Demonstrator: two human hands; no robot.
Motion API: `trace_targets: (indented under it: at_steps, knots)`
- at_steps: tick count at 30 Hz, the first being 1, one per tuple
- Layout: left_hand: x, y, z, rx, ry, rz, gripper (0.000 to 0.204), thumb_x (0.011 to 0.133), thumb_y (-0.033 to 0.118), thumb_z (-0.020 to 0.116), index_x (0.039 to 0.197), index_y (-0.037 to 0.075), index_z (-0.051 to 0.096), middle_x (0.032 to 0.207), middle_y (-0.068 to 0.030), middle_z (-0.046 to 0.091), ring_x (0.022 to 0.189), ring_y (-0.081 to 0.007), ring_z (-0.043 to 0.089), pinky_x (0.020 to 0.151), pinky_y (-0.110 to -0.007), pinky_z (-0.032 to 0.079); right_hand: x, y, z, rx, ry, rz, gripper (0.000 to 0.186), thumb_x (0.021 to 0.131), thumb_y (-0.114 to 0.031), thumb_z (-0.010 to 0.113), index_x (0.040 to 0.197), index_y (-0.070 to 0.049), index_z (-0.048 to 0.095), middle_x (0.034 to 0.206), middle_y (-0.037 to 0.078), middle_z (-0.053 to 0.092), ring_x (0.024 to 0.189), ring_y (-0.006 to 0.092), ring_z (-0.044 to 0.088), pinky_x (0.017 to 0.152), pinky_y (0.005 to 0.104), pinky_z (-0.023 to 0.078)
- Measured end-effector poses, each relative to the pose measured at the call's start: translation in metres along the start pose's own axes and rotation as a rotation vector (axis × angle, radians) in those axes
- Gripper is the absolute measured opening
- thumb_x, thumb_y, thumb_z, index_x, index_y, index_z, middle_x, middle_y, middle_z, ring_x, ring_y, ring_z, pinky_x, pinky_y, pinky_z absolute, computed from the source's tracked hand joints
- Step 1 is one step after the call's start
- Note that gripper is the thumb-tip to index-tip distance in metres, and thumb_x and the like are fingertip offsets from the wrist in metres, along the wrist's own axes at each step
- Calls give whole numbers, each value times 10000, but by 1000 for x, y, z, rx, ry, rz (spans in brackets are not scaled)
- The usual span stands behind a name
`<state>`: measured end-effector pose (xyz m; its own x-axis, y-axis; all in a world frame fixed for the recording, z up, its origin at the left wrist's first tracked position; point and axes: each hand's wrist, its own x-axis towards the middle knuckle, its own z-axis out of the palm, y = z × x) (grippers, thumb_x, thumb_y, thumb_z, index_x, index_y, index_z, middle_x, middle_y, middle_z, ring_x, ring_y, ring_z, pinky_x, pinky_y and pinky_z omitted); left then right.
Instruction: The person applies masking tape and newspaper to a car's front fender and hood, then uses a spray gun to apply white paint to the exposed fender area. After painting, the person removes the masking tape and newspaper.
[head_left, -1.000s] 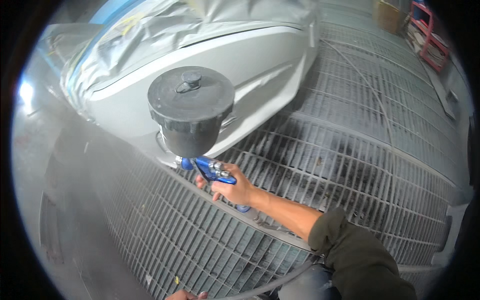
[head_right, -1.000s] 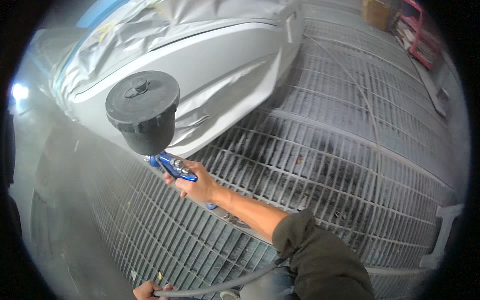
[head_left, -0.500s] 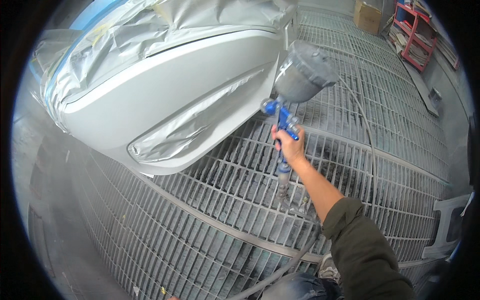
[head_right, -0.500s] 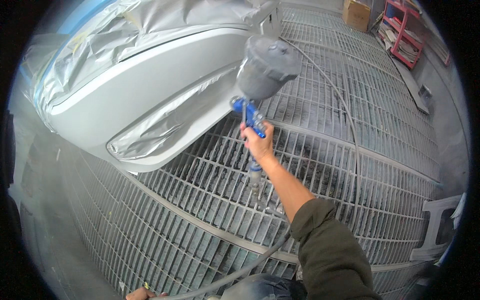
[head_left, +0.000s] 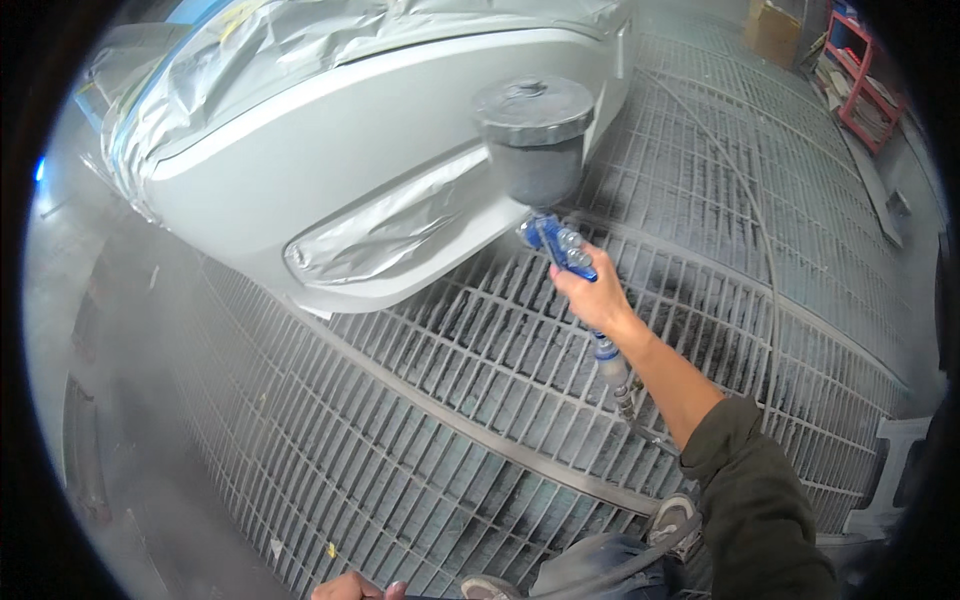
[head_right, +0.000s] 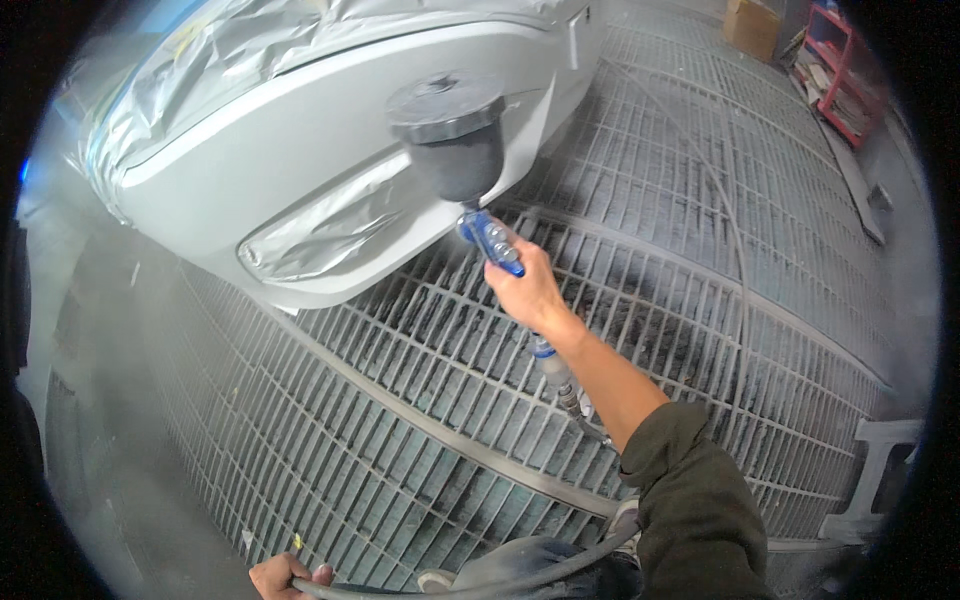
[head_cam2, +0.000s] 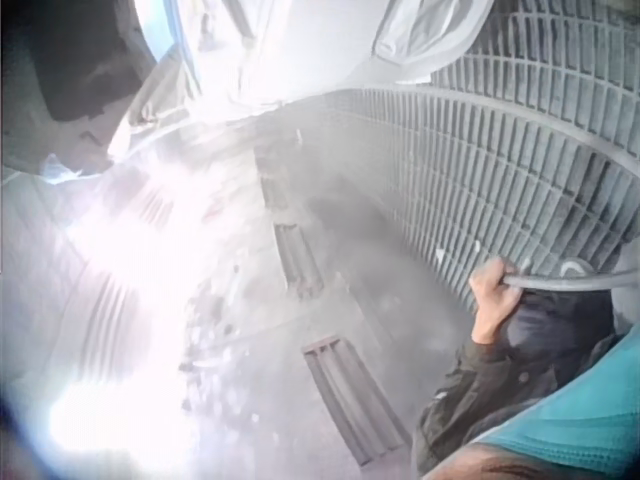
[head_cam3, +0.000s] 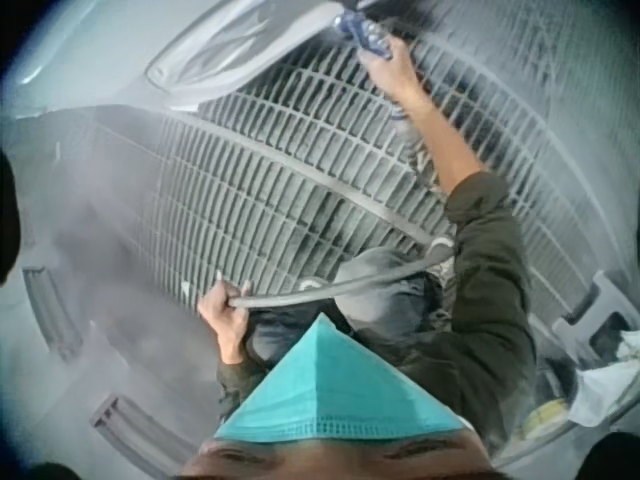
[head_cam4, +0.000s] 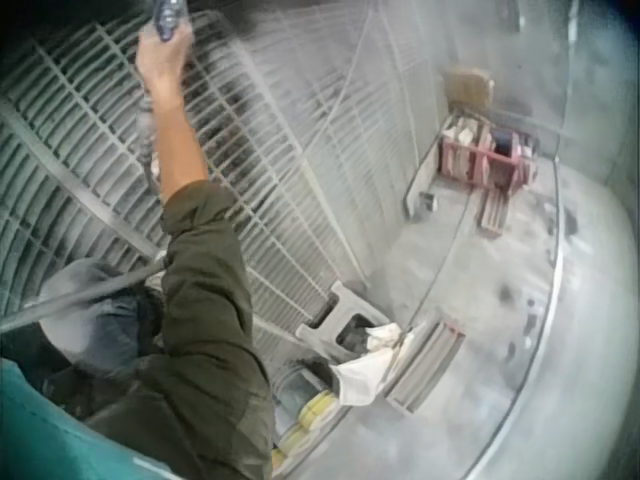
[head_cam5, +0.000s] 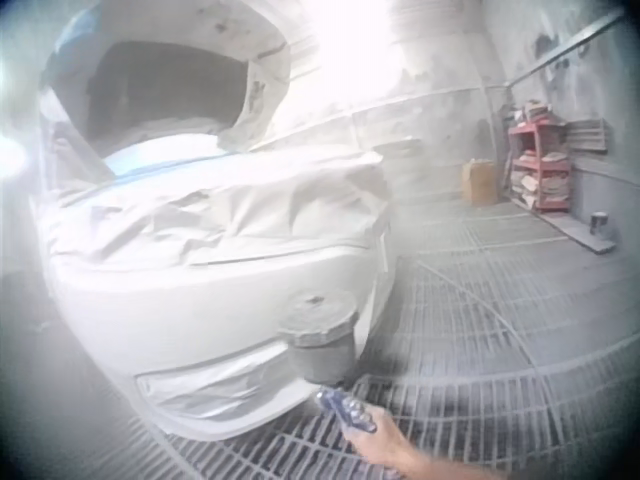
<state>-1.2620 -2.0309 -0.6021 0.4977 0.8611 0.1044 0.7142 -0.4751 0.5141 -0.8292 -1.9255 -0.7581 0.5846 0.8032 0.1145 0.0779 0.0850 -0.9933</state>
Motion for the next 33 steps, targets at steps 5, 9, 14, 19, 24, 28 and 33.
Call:
trace_targets:
  at_steps: [5,9,14,19,24,28,33]
  knots:
    - [-15,-3,-13,81,76,-80,356,744,61,795,665,32,449,551,-91,394,470,-194,357,466,-328,316,-28,-7,68,-17,-112,-35,176,814,-100,599,960,-18,653,708,-12,576,640,72,518,572,274,421]
    - [-24,-12,-21,18,118,-140,354,771,52,769,645,42,439,540,-48,380,490,-125,358,462,-308,298,-48,-7,114,-23,-381,69,693,860,-91,512,1536,-113,358,736,55,557,517,133,530,498,304,543]
    - [-36,-23,-19,-33,183,-157,385,847,64,735,610,44,433,511,-1,398,493,-77,340,454,-283,273,-62,-17,188,96,-404,-34,704,851,-126,514,1536,-93,356,619,75,548,528,149,555,517,353,514]
    - [-35,-23,-18,91,146,-169,377,830,67,770,623,31,457,520,-23,448,506,-85,386,465,-277,318,-64,-16,204,356,-545,32,582,851,-134,538,1425,-58,480,827,105,620,712,169,618,640,336,585]
    - [-43,-131,-43,169,458,-114,440,833,112,781,617,24,408,547,12,316,557,-96,286,477,-310,294,-78,24,141,679,-277,186,487,793,-16,548,1277,-41,598,1163,155,639,1003,214,648,726,352,645]
    - [-16,-140,-50,230,640,-248,527,890,123,750,598,46,318,568,37,273,581,-99,250,476,-349,208,-83,74,83,863,227,105,542,746,80,454,1271,44,588,1206,192,663,1109,294,667,676,375,654]
    - [4,-107,-45,268,704,-212,567,884,172,766,587,48,299,566,19,245,573,-113,233,476,-363,200,-123,126,111,1045,369,407,438,825,18,510,1254,7,600,1150,159,693,1050,275,686,630,383,639]
